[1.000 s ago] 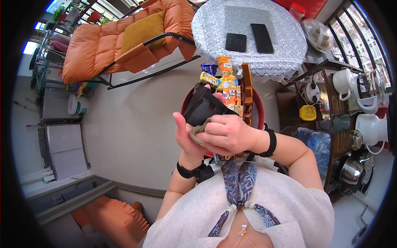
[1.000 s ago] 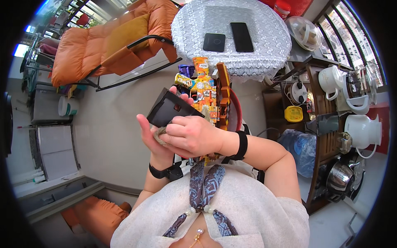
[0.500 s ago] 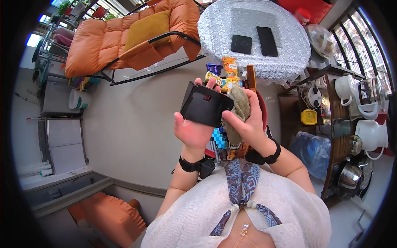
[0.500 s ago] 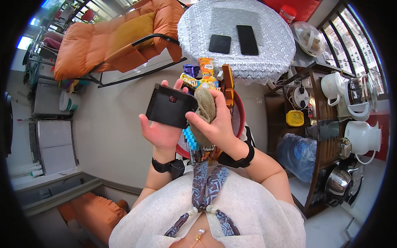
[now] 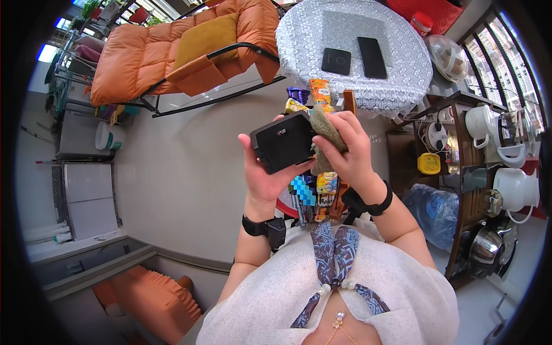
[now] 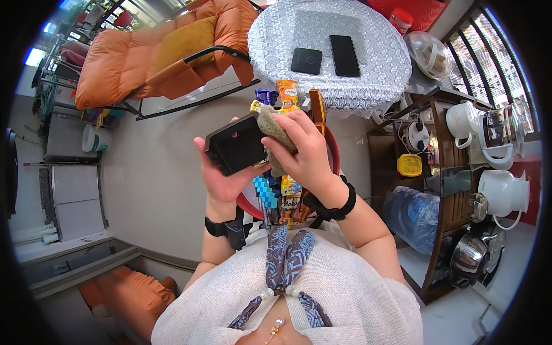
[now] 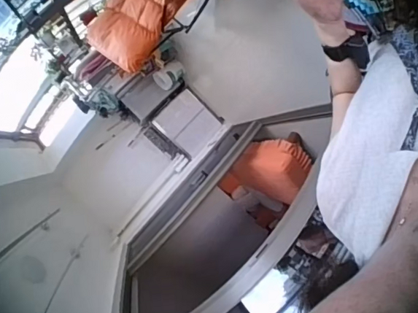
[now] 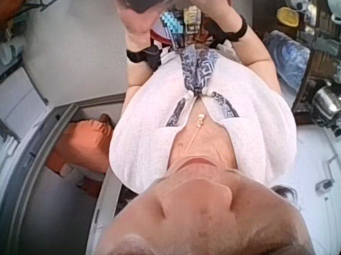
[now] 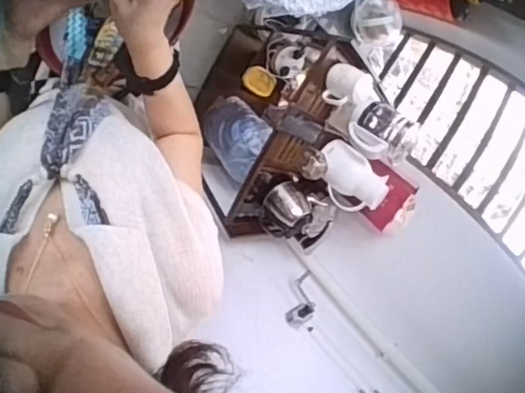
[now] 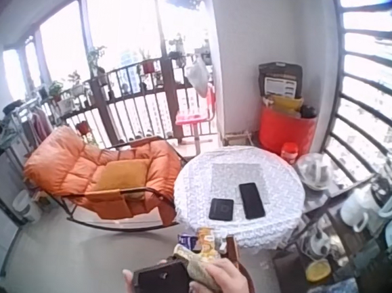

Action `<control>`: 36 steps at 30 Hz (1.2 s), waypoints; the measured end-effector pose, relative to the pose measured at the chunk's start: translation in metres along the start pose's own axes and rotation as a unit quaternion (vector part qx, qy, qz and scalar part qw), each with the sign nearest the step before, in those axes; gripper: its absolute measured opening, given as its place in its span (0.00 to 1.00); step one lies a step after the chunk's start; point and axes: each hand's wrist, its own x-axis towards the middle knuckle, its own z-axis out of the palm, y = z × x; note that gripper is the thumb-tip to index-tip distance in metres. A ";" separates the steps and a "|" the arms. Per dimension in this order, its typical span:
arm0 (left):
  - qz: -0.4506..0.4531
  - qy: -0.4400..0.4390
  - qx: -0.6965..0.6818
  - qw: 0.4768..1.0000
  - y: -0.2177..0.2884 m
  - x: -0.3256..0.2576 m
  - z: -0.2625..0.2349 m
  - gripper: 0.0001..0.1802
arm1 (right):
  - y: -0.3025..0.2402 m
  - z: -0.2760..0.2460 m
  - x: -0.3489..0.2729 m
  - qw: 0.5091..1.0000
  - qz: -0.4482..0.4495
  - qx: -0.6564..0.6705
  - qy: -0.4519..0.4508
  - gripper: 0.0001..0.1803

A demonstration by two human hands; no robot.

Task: The person wipes a black electronic device with a cloth and picks up a phone from a shelf, placing it on a table next to a basket of snacks and toys.

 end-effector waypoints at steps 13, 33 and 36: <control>0.223 0.077 0.174 0.956 -0.028 0.013 0.023 0.43 | -0.020 0.033 -0.030 0.986 0.019 -0.139 -0.088 0.22; 0.252 0.061 0.130 0.957 -0.024 0.013 0.041 0.45 | -0.033 0.014 -0.007 0.994 -0.006 -0.084 -0.069 0.23; 0.261 0.062 0.195 0.944 -0.027 0.010 0.039 0.45 | -0.036 0.024 -0.018 0.988 -0.015 -0.103 -0.110 0.25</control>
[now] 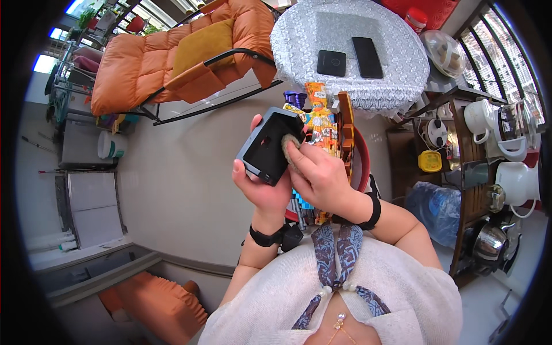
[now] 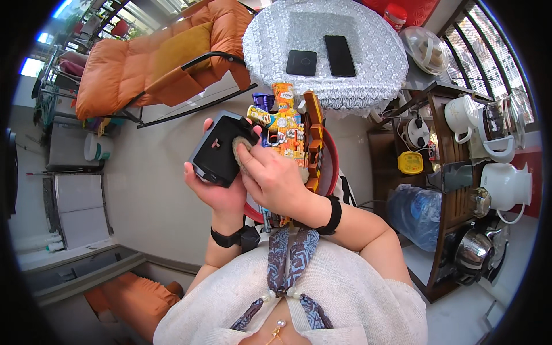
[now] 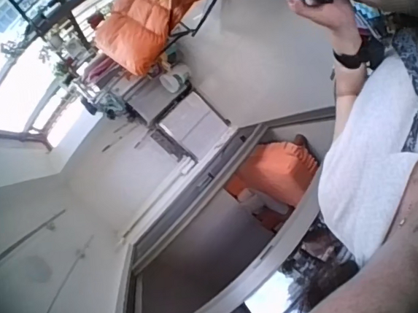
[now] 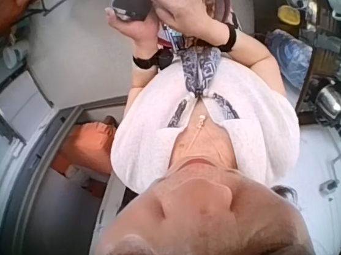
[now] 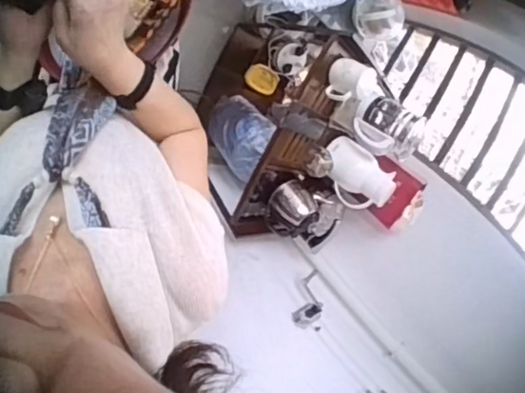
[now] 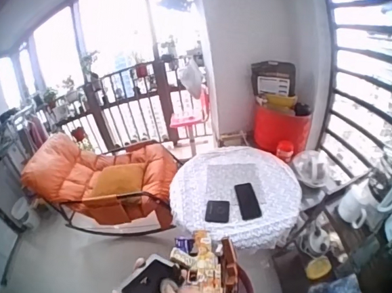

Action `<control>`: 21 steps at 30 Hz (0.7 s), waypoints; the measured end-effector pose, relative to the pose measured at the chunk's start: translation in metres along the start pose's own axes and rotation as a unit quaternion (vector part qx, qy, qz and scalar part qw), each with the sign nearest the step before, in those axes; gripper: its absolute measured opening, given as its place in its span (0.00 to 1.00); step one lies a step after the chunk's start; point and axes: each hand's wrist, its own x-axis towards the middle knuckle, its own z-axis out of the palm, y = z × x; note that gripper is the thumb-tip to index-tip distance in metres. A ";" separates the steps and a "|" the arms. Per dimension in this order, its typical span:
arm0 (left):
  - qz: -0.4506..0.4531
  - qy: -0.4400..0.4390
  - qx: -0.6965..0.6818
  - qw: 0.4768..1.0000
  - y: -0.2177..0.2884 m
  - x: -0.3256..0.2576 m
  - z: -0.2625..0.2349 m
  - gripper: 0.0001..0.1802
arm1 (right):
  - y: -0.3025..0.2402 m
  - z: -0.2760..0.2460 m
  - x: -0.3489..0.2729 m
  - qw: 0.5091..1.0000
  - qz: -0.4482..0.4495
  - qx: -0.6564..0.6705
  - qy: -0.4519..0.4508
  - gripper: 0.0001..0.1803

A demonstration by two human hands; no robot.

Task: The person wipes a black electronic device with a cloth and picks up a phone from a shelf, placing it on a table next to a basket of snacks and toys.

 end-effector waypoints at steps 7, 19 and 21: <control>-0.035 0.020 -0.043 0.998 0.007 -0.001 0.000 0.44 | -0.013 -0.006 -0.006 0.984 -0.033 0.133 -0.114 0.26; -0.030 0.071 0.025 0.997 0.000 -0.006 -0.009 0.43 | -0.011 0.014 -0.015 0.985 -0.005 0.138 -0.098 0.26; -0.026 0.069 0.033 0.997 0.000 -0.008 -0.014 0.42 | -0.005 0.006 -0.010 0.986 -0.019 0.133 -0.103 0.26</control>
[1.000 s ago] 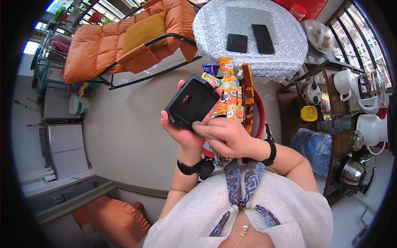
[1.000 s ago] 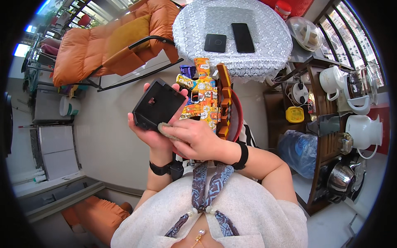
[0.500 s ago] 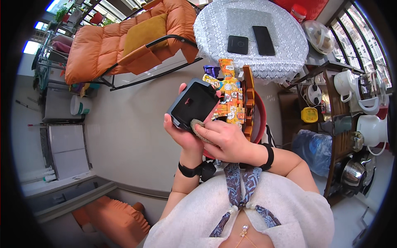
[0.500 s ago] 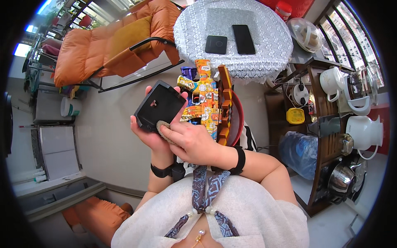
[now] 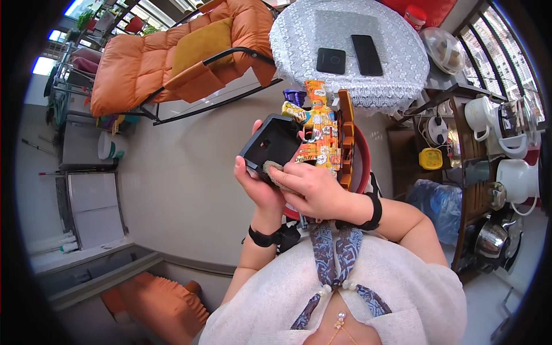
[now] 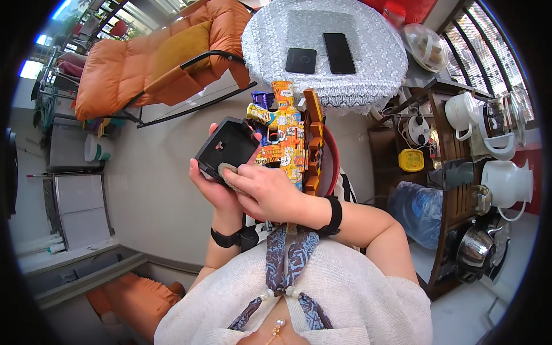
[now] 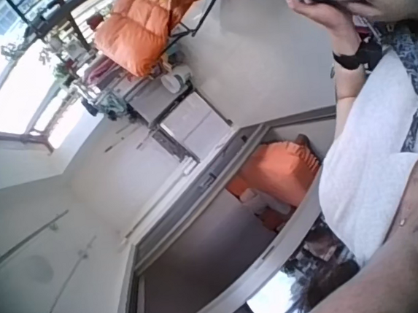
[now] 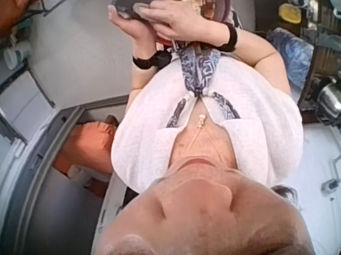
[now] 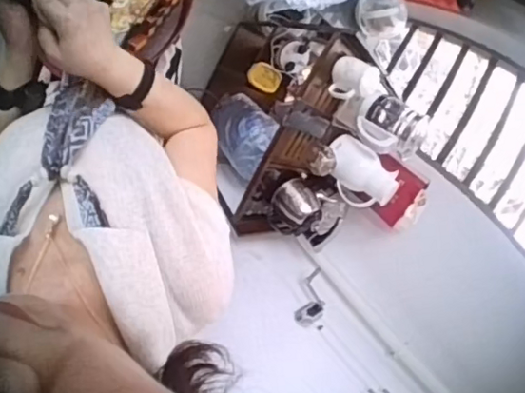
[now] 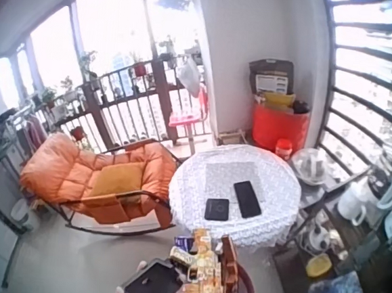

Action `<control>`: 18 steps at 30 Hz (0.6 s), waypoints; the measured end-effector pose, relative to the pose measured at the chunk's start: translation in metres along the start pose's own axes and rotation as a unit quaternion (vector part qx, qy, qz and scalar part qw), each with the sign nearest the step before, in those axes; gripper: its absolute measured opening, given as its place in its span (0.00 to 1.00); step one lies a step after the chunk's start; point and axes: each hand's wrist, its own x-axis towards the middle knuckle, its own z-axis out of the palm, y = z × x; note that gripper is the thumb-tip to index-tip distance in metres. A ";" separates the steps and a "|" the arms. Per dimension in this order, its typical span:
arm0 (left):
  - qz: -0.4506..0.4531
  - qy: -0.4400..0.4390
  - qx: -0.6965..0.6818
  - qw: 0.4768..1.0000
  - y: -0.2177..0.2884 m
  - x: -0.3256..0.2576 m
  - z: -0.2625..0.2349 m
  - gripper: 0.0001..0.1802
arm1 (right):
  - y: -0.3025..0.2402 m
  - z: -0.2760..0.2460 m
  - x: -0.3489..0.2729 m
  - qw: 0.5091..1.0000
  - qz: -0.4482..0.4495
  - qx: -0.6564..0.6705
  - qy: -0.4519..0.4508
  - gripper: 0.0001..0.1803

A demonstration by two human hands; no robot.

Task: The person wipes a black electronic device with a cloth and picks up a phone from a shelf, placing it on a table next to a basket of snacks and toys.

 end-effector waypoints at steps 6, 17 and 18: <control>-0.025 -0.006 -0.083 0.996 0.000 -0.001 -0.001 0.43 | 0.014 -0.016 0.019 0.989 0.128 -0.053 0.047 0.23; -0.010 -0.001 0.013 1.000 0.001 -0.006 -0.005 0.45 | 0.009 -0.002 0.019 0.995 0.067 0.023 0.075 0.24; -0.009 -0.001 0.012 1.000 -0.001 -0.005 -0.004 0.45 | 0.012 -0.007 0.023 0.987 0.143 0.025 0.066 0.24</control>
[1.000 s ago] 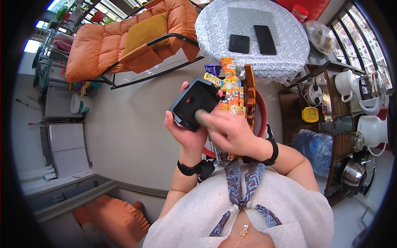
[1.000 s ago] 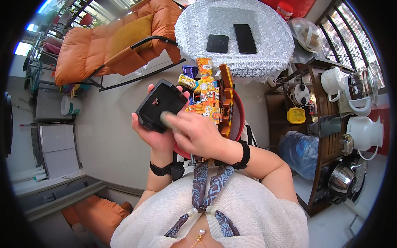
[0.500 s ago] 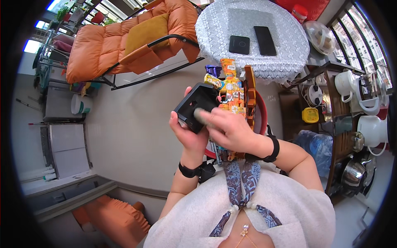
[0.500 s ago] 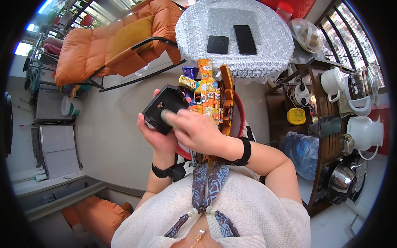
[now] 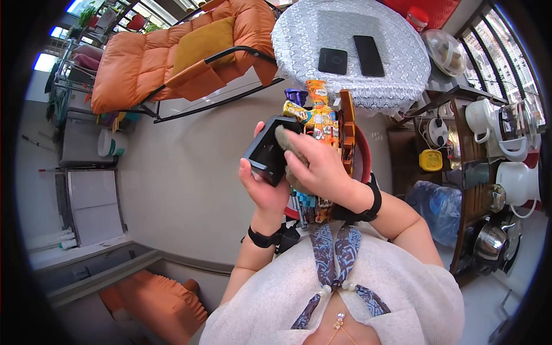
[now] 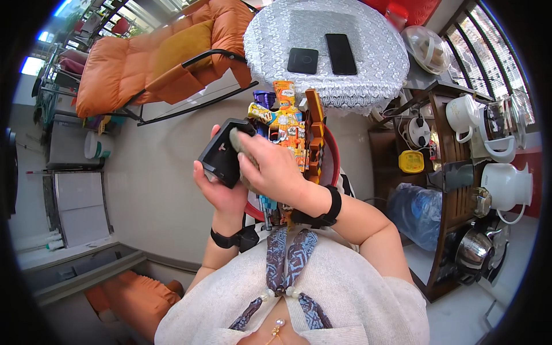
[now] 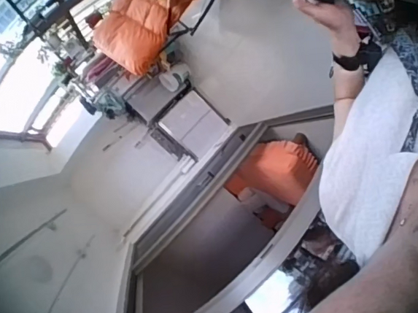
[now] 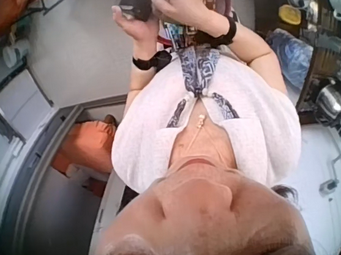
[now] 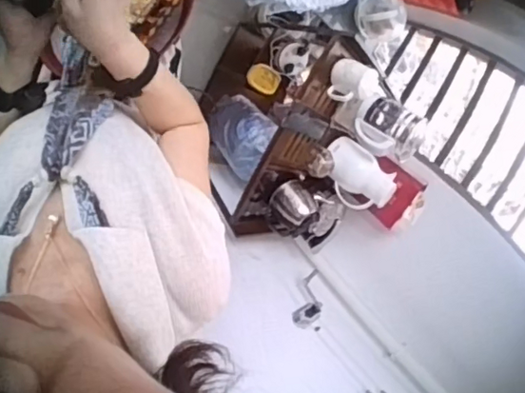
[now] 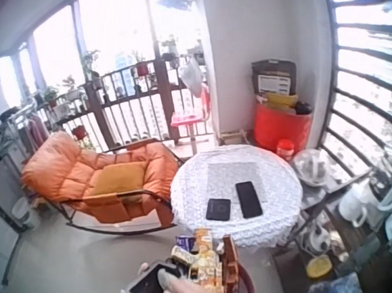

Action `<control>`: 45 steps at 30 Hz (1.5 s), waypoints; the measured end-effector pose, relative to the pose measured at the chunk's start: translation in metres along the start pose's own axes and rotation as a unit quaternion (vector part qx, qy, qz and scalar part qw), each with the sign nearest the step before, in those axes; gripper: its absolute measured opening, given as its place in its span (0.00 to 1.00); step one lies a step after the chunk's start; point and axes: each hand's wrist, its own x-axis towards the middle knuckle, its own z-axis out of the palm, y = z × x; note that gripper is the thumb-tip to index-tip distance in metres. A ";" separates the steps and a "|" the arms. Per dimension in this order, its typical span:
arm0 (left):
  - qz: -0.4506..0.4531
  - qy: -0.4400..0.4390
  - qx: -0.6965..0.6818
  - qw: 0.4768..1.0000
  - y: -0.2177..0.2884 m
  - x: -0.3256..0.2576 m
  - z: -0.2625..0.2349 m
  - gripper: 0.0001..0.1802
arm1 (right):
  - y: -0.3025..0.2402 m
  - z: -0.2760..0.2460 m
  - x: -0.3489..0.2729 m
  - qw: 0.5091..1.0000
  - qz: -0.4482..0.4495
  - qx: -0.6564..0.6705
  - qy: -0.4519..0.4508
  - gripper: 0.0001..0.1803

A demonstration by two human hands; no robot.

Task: The person wipes a black electronic device with a cloth and picks up a phone from a shelf, placing it on a table next to a basket of snacks and toys.

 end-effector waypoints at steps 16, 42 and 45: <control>0.094 -0.073 0.188 0.975 0.000 -0.005 -0.014 0.54 | -0.008 -0.020 -0.013 0.976 -0.116 0.047 -0.178 0.24; 0.011 -0.161 0.315 0.935 -0.001 -0.012 -0.055 0.60 | -0.026 -0.037 -0.014 0.966 -0.197 -0.134 -0.101 0.27; 0.067 -0.155 0.378 0.910 0.000 -0.009 -0.048 0.56 | -0.018 -0.035 -0.007 0.966 -0.124 -0.221 -0.043 0.25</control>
